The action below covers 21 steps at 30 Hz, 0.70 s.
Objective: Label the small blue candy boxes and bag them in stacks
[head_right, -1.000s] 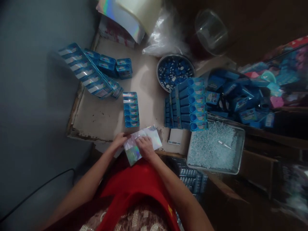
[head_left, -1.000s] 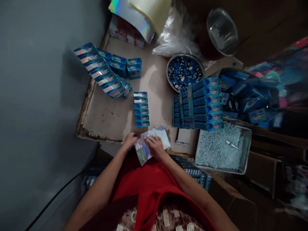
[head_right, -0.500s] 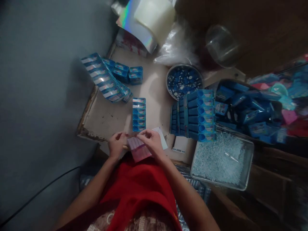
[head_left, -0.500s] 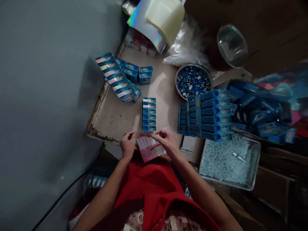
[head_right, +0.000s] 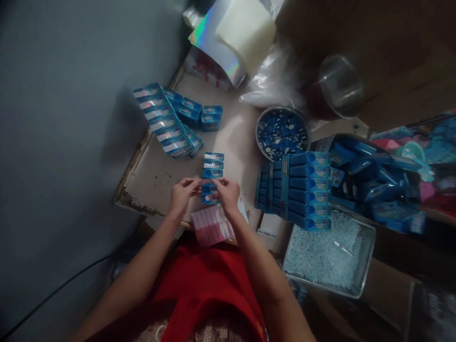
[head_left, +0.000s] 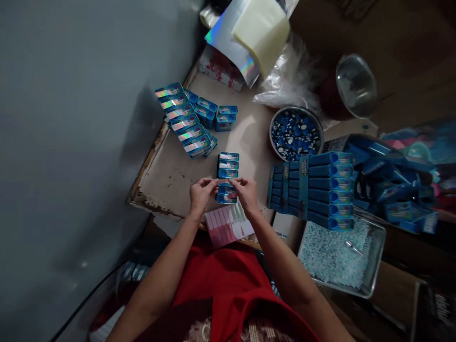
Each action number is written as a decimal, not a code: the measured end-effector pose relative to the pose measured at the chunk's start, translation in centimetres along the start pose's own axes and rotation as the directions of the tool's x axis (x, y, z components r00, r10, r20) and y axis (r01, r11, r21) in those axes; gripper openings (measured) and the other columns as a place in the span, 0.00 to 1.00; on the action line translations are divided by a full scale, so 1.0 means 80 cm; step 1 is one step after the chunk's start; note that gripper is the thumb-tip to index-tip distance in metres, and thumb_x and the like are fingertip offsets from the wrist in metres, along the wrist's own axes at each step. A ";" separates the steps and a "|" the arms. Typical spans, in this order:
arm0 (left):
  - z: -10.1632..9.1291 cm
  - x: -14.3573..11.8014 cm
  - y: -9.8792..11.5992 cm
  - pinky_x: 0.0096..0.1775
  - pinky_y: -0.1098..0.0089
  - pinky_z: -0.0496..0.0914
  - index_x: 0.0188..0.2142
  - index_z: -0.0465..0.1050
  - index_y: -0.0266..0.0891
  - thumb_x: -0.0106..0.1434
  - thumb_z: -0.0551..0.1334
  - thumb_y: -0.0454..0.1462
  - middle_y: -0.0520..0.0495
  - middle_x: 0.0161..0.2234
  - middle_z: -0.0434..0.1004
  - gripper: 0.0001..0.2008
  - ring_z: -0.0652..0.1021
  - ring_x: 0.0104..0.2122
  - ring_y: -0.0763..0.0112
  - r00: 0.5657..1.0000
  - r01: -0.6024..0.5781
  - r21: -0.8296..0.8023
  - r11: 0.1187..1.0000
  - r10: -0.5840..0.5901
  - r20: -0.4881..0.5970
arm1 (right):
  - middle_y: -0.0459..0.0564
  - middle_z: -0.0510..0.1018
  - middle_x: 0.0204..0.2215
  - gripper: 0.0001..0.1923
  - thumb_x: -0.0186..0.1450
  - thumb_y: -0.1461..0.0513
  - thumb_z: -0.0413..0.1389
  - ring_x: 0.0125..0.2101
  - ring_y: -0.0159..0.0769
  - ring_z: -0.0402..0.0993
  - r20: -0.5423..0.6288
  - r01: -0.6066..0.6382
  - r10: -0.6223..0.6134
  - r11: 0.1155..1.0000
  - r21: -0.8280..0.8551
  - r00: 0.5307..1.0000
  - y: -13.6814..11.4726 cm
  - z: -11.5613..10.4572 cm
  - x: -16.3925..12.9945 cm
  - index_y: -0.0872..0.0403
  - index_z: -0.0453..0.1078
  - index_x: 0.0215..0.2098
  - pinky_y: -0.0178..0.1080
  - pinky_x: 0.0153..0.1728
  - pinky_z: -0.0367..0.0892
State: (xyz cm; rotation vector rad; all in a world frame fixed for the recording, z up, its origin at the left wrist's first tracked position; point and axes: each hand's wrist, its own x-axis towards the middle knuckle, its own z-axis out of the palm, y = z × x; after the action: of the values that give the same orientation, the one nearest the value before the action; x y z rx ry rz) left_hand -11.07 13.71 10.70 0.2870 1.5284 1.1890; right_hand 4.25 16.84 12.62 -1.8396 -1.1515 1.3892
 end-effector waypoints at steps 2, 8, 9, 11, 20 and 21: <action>0.009 0.019 0.002 0.30 0.72 0.73 0.31 0.78 0.34 0.48 0.75 0.49 0.48 0.27 0.78 0.20 0.76 0.25 0.72 0.997 -0.070 0.094 0.993 0.073 -0.029 | 0.46 0.79 0.23 0.18 0.61 0.46 0.61 0.26 0.37 0.75 -0.076 0.032 -0.048 0.979 -0.200 0.996 -0.004 0.006 0.017 0.52 0.80 0.33 0.35 0.30 0.65; 0.012 0.054 -0.002 0.29 0.74 0.71 0.28 0.78 0.36 0.49 0.72 0.48 0.48 0.25 0.77 0.17 0.75 0.25 0.73 0.998 -0.056 0.159 0.986 0.060 -0.022 | 0.46 0.82 0.27 0.14 0.63 0.49 0.59 0.29 0.38 0.75 -0.137 0.018 -0.102 0.860 -0.510 0.985 -0.011 0.020 0.041 0.48 0.81 0.33 0.37 0.35 0.64; 0.011 0.056 -0.003 0.29 0.74 0.71 0.29 0.78 0.36 0.49 0.72 0.48 0.48 0.26 0.77 0.17 0.75 0.25 0.73 0.998 -0.053 0.160 0.986 0.057 -0.019 | 0.46 0.82 0.28 0.14 0.63 0.49 0.59 0.29 0.38 0.75 -0.139 0.007 -0.090 0.861 -0.509 0.986 -0.010 0.021 0.042 0.48 0.81 0.33 0.37 0.35 0.64; 0.009 0.059 -0.004 0.29 0.73 0.71 0.29 0.79 0.36 0.50 0.72 0.48 0.47 0.26 0.78 0.17 0.75 0.26 0.72 0.998 -0.055 0.172 0.984 0.057 -0.008 | 0.46 0.82 0.28 0.14 0.63 0.49 0.58 0.30 0.39 0.76 -0.139 -0.010 -0.070 0.864 -0.503 0.988 -0.010 0.023 0.042 0.47 0.81 0.34 0.37 0.35 0.65; 0.015 0.074 -0.024 0.31 0.71 0.72 0.30 0.78 0.36 0.47 0.74 0.48 0.46 0.28 0.79 0.19 0.77 0.27 0.70 0.998 0.057 0.052 0.997 -0.058 0.022 | 0.47 0.80 0.26 0.18 0.58 0.46 0.63 0.33 0.41 0.79 -0.159 -0.057 -0.019 0.885 -0.462 0.987 0.007 0.020 0.061 0.51 0.75 0.34 0.37 0.34 0.68; 0.017 0.077 -0.031 0.32 0.71 0.72 0.31 0.77 0.36 0.46 0.74 0.47 0.46 0.28 0.79 0.19 0.78 0.27 0.69 0.996 0.085 0.011 0.996 -0.085 -0.004 | 0.48 0.80 0.26 0.20 0.56 0.46 0.65 0.32 0.41 0.78 -0.175 -0.058 -0.025 0.889 -0.454 0.984 0.011 0.018 0.065 0.51 0.73 0.35 0.37 0.32 0.68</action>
State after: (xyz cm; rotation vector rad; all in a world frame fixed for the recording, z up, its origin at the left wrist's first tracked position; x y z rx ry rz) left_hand -11.06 17.66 5.22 0.2249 1.5360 1.1153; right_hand 3.62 20.93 9.01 -2.2474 -1.4628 0.9872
